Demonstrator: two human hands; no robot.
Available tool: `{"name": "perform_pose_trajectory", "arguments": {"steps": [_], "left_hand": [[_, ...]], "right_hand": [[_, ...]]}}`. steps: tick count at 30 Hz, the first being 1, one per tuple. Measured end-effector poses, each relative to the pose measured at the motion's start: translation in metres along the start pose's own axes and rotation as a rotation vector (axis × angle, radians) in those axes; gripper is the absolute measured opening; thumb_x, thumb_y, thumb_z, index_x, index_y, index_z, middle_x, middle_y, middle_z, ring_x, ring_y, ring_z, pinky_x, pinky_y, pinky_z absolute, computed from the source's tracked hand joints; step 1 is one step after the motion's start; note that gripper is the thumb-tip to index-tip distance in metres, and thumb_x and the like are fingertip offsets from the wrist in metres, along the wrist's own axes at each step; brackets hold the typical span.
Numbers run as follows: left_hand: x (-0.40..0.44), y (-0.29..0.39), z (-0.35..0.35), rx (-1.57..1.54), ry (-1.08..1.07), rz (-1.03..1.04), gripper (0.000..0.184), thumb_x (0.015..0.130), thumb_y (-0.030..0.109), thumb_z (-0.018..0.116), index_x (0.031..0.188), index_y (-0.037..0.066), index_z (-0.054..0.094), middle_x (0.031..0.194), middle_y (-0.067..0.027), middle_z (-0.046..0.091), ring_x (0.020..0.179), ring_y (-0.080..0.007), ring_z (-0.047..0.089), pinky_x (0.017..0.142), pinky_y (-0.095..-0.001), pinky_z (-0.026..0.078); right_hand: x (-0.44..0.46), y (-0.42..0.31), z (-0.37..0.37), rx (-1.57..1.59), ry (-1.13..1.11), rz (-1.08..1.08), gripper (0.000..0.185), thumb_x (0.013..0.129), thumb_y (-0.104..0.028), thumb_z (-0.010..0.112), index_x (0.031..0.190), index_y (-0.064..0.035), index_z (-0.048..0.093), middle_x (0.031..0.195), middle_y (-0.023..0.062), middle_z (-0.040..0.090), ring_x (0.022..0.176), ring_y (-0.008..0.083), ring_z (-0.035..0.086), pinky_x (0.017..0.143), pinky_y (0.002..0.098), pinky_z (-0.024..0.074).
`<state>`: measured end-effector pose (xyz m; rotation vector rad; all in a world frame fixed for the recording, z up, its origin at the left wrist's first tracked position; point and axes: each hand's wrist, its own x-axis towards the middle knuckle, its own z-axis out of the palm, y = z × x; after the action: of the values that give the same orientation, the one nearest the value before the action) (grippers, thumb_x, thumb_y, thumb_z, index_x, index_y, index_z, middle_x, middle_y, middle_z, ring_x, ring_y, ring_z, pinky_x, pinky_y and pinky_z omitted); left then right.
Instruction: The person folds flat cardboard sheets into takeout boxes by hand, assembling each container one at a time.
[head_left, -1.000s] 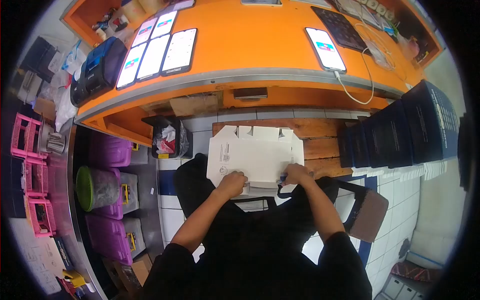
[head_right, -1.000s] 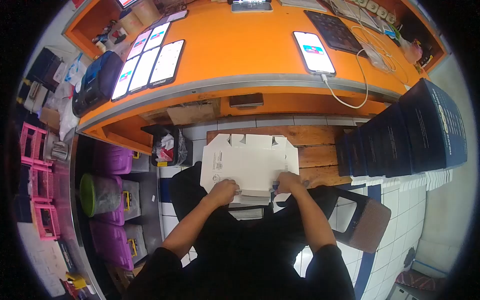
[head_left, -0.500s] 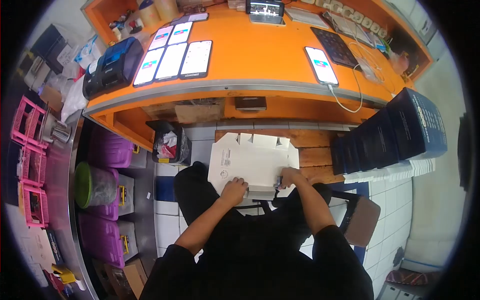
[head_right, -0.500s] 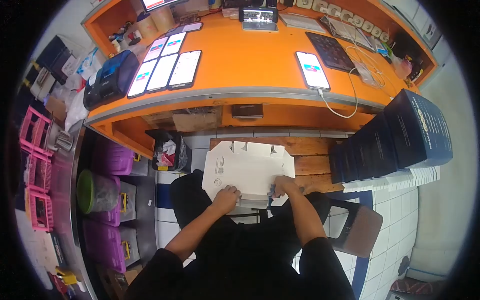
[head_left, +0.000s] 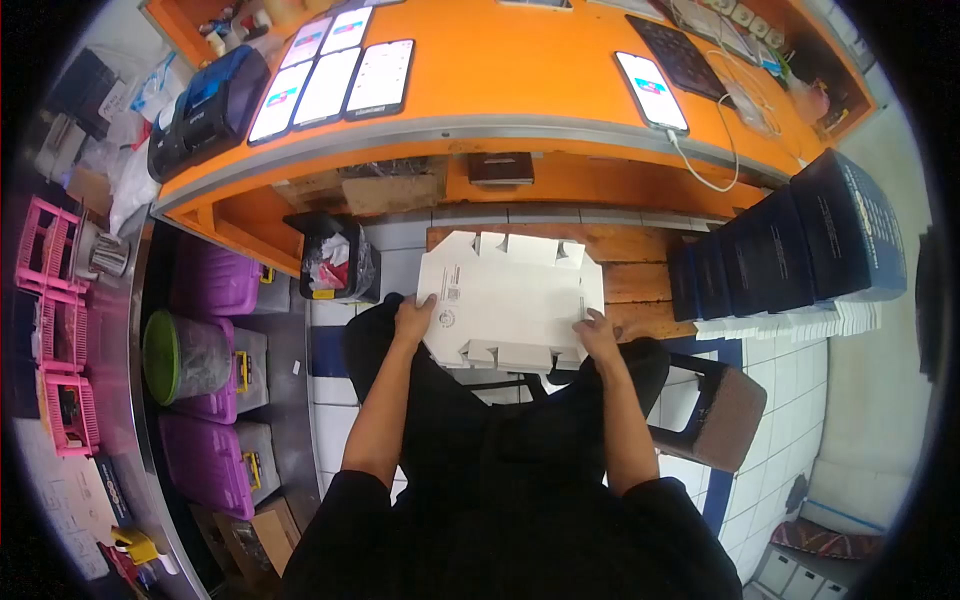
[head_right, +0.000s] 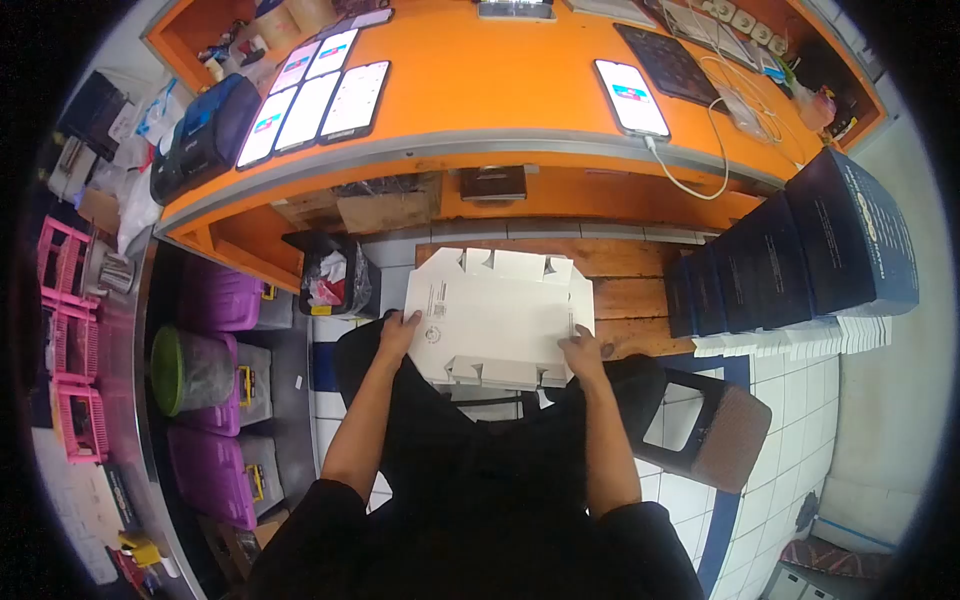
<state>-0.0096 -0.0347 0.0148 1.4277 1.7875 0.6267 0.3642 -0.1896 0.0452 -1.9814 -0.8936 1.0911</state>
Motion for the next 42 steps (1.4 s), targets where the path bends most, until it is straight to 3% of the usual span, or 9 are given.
{"name": "perform_pose_trajectory", "arguments": {"steps": [3,7,13,18,20,23,32,36,42], "left_hand": [[-0.009,0.025,0.002,-0.051,-0.117,-0.094,0.062,0.092,0.043,0.071,0.124,-0.008,0.061,0.110,-0.0289,0.068,0.109,-0.0463,0.065,0.098,-0.0516,0.050],[-0.018,0.001,0.025,0.236,0.102,0.063,0.054,0.093,0.037,0.068,0.124,-0.007,0.059,0.115,-0.0320,0.067,0.111,-0.0470,0.064,0.099,-0.0513,0.050],[-0.014,-0.006,0.002,-0.065,-0.043,-0.076,0.053,0.092,0.031,0.070,0.124,-0.010,0.059,0.112,-0.0294,0.069,0.106,-0.0421,0.068,0.094,-0.0463,0.053],[-0.036,0.037,-0.022,-0.275,-0.151,-0.178,0.052,0.096,0.029,0.070,0.130,-0.009,0.060,0.118,-0.0184,0.071,0.102,-0.0248,0.070,0.089,-0.0351,0.054],[-0.045,0.057,-0.047,-0.512,-0.310,-0.197,0.051,0.096,0.027,0.071,0.132,-0.008,0.060,0.119,-0.0165,0.071,0.103,-0.0237,0.070,0.090,-0.0350,0.055],[-0.064,0.089,-0.075,-0.793,-0.506,-0.362,0.048,0.096,0.020,0.073,0.135,-0.006,0.059,0.119,-0.0142,0.071,0.103,-0.0212,0.070,0.089,-0.0351,0.056],[-0.076,0.106,-0.092,-0.675,-0.606,-0.119,0.047,0.087,0.006,0.077,0.130,-0.006,0.062,0.118,-0.0170,0.072,0.102,-0.0254,0.071,0.088,-0.0386,0.058],[-0.082,0.109,-0.095,-0.635,-0.603,-0.115,0.047,0.085,0.005,0.079,0.128,-0.007,0.064,0.116,-0.0177,0.072,0.101,-0.0261,0.072,0.089,-0.0389,0.058],[-0.099,0.131,-0.108,-0.626,-0.584,-0.044,0.044,0.085,0.010,0.081,0.123,-0.008,0.069,0.110,-0.0174,0.075,0.095,-0.0236,0.073,0.086,-0.0358,0.058]], "right_hand": [[0.020,0.002,0.021,-0.036,0.172,0.096,0.070,0.082,-0.024,0.076,0.139,0.0092,0.054,0.116,0.0293,0.071,0.105,0.0300,0.071,0.093,0.0344,0.0546],[0.024,-0.009,0.031,-0.304,0.279,0.133,0.071,0.078,-0.033,0.080,0.128,0.0115,0.060,0.117,0.0253,0.071,0.105,0.0320,0.071,0.089,0.0384,0.0561],[0.027,0.003,0.021,0.235,0.126,0.113,0.047,0.085,-0.024,0.078,0.113,0.0122,0.068,0.098,0.0162,0.075,0.084,0.0232,0.072,0.076,0.0315,0.0577],[-0.003,-0.038,0.002,0.570,0.050,0.160,0.052,0.086,-0.010,0.075,0.129,0.0125,0.058,0.116,0.0187,0.070,0.102,0.0252,0.069,0.086,0.0348,0.0578],[-0.020,-0.053,-0.015,0.645,-0.175,0.126,0.057,0.087,-0.002,0.070,0.139,0.0075,0.048,0.129,0.0198,0.063,0.112,0.0277,0.066,0.093,0.0376,0.0564],[-0.044,-0.078,-0.023,0.691,-0.184,0.137,0.050,0.086,0.002,0.072,0.133,0.0083,0.055,0.121,0.0195,0.068,0.107,0.0275,0.068,0.093,0.0373,0.0564],[-0.054,-0.077,-0.033,0.573,-0.149,0.080,0.049,0.083,0.000,0.075,0.129,0.0084,0.058,0.116,0.0167,0.070,0.101,0.0245,0.069,0.090,0.0357,0.0557],[-0.056,-0.081,-0.057,0.314,-0.264,-0.024,0.044,0.083,-0.006,0.076,0.123,0.0087,0.063,0.111,0.0159,0.072,0.098,0.0215,0.069,0.088,0.0339,0.0550],[-0.069,-0.100,-0.052,0.135,-0.118,-0.059,0.042,0.083,-0.010,0.079,0.118,0.0098,0.065,0.105,0.0144,0.074,0.093,0.0209,0.071,0.085,0.0340,0.0561]]}}
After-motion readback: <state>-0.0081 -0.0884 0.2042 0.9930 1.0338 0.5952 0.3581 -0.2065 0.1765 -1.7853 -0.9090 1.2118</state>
